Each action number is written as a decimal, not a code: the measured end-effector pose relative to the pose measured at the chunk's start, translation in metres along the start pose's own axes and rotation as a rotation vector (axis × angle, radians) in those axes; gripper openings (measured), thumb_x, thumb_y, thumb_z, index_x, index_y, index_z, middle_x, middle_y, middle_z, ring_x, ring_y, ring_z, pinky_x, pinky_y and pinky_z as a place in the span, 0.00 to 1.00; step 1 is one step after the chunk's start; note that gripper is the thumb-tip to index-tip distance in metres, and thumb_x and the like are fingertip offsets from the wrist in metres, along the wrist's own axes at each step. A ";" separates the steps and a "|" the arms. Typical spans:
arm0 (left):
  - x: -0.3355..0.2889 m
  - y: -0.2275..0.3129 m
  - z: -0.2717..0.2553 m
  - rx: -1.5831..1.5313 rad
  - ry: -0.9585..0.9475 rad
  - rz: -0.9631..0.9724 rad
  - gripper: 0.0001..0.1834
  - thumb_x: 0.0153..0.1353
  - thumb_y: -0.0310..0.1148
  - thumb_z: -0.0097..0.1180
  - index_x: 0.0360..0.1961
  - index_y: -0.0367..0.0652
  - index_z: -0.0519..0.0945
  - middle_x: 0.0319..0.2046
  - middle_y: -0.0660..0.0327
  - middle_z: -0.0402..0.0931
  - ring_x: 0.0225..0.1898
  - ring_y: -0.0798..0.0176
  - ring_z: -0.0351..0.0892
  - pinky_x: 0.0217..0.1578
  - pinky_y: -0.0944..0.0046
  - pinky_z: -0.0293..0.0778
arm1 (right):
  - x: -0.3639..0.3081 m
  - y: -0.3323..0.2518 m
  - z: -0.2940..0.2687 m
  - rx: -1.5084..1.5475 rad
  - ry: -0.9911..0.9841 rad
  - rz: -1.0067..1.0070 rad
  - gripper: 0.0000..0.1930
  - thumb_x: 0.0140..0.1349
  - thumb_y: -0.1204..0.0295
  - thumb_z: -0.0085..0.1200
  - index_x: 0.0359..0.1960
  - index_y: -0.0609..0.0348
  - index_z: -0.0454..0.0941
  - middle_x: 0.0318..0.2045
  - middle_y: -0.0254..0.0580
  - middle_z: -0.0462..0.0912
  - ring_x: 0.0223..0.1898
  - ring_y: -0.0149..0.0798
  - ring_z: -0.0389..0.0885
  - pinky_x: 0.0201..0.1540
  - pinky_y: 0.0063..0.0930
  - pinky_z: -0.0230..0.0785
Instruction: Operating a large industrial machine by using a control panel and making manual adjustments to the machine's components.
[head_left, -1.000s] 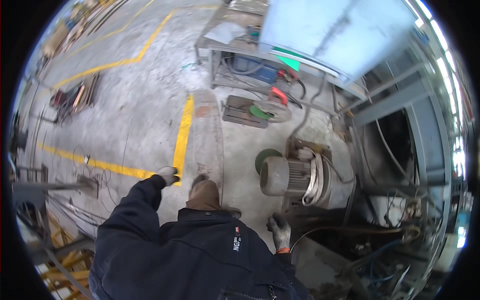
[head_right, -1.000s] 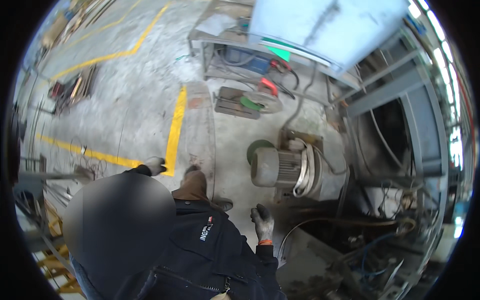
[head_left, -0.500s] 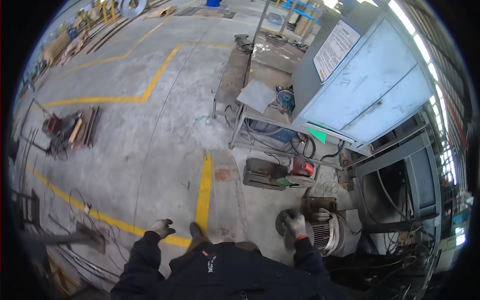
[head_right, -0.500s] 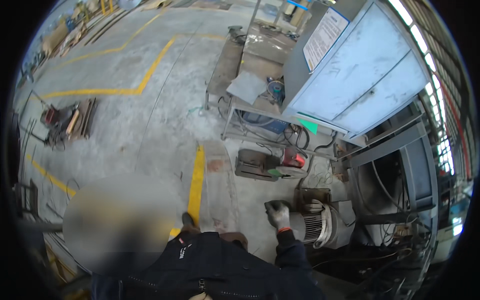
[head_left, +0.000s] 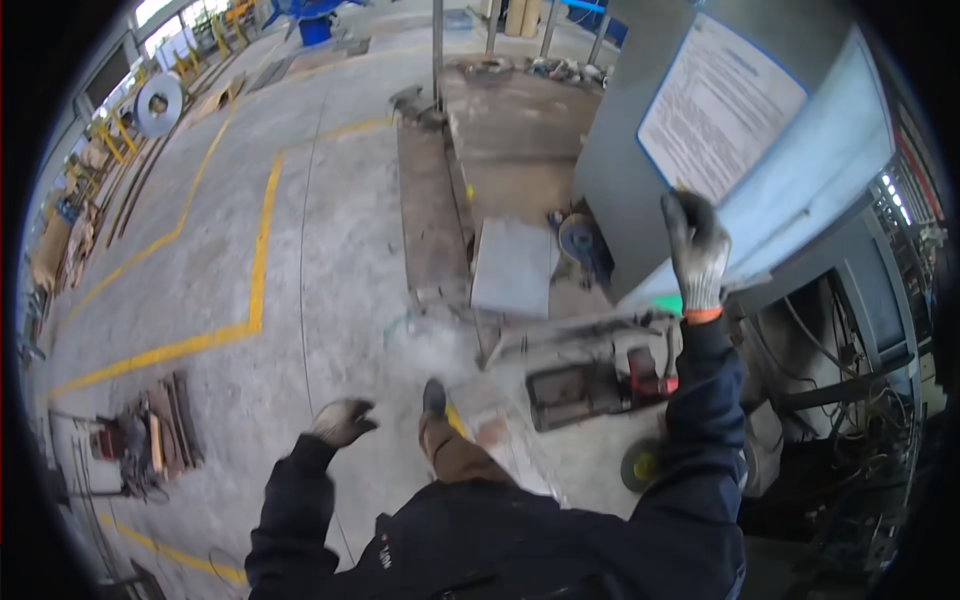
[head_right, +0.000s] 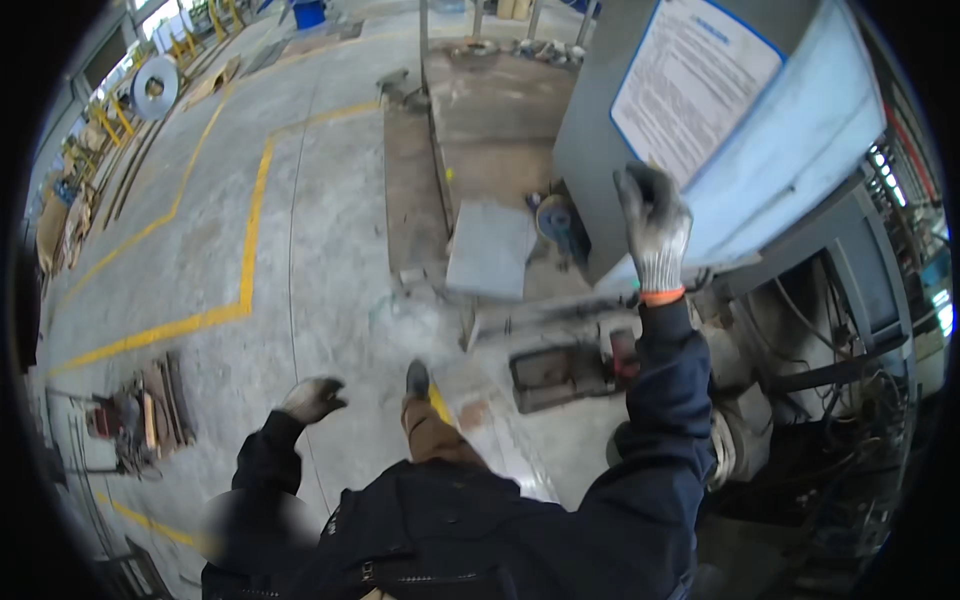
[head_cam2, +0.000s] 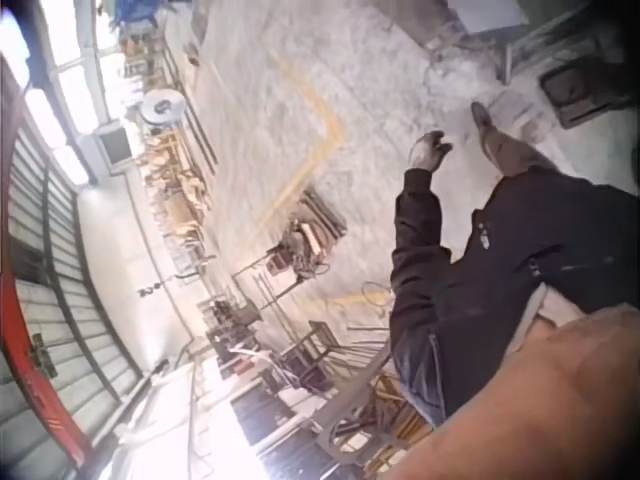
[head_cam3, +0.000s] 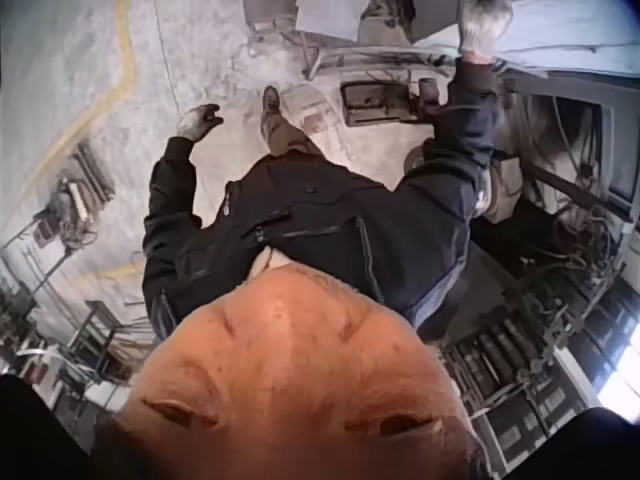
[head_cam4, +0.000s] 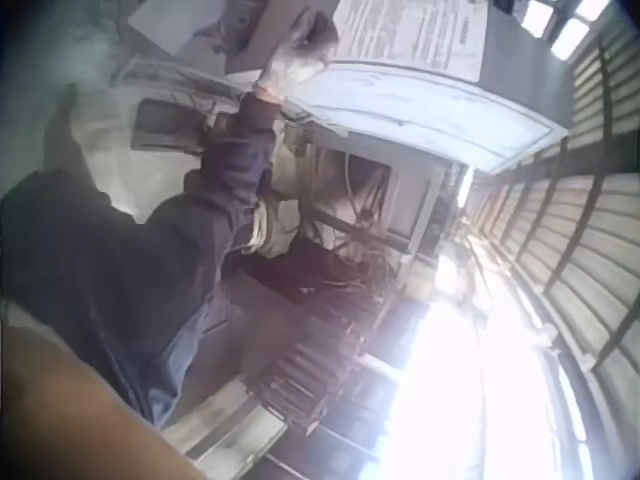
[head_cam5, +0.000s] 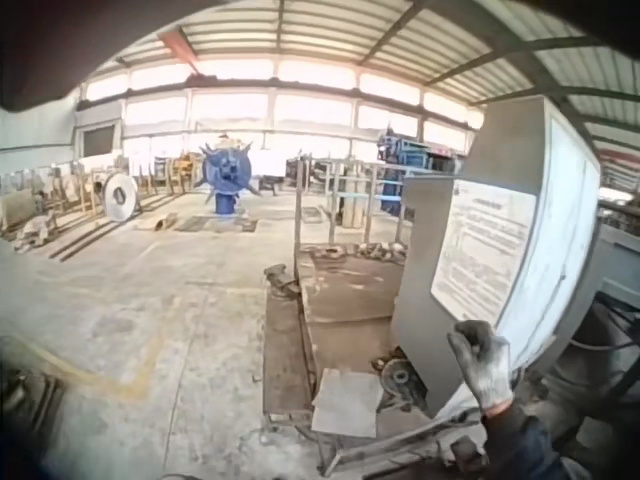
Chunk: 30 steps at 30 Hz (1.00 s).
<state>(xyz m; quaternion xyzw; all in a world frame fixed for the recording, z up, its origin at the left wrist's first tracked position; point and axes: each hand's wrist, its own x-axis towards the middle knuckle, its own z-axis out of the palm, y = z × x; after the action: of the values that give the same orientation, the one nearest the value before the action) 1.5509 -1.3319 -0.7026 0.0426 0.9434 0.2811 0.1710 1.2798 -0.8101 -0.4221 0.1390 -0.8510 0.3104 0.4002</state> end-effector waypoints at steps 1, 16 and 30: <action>0.023 -0.022 -0.030 -0.011 0.006 -0.078 0.29 0.60 0.49 0.70 0.55 0.38 0.84 0.45 0.46 0.87 0.47 0.44 0.87 0.49 0.50 0.81 | 0.049 0.011 0.027 0.024 0.099 -0.062 0.13 0.68 0.64 0.66 0.47 0.61 0.85 0.38 0.49 0.90 0.37 0.45 0.89 0.43 0.36 0.81; 0.469 -0.256 -0.299 0.251 -0.266 -0.187 0.30 0.51 0.49 0.77 0.49 0.40 0.87 0.42 0.46 0.88 0.46 0.43 0.87 0.52 0.49 0.81 | 0.472 0.120 0.208 -1.388 0.087 -0.098 0.28 0.66 0.53 0.63 0.64 0.52 0.77 0.54 0.52 0.84 0.60 0.55 0.79 0.65 0.50 0.70; 0.957 -0.012 -0.637 0.225 -0.478 0.285 0.29 0.54 0.49 0.70 0.51 0.39 0.87 0.47 0.42 0.86 0.52 0.41 0.85 0.55 0.50 0.80 | 0.521 0.090 0.240 -1.183 0.290 0.328 0.09 0.63 0.72 0.67 0.41 0.55 0.82 0.38 0.44 0.83 0.44 0.51 0.79 0.54 0.52 0.68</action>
<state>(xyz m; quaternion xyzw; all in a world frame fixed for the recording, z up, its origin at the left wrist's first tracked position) 0.4331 -1.5017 -0.4959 0.2583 0.8862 0.1779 0.3410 0.7594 -0.8880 -0.1770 -0.2816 -0.8259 -0.1398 0.4681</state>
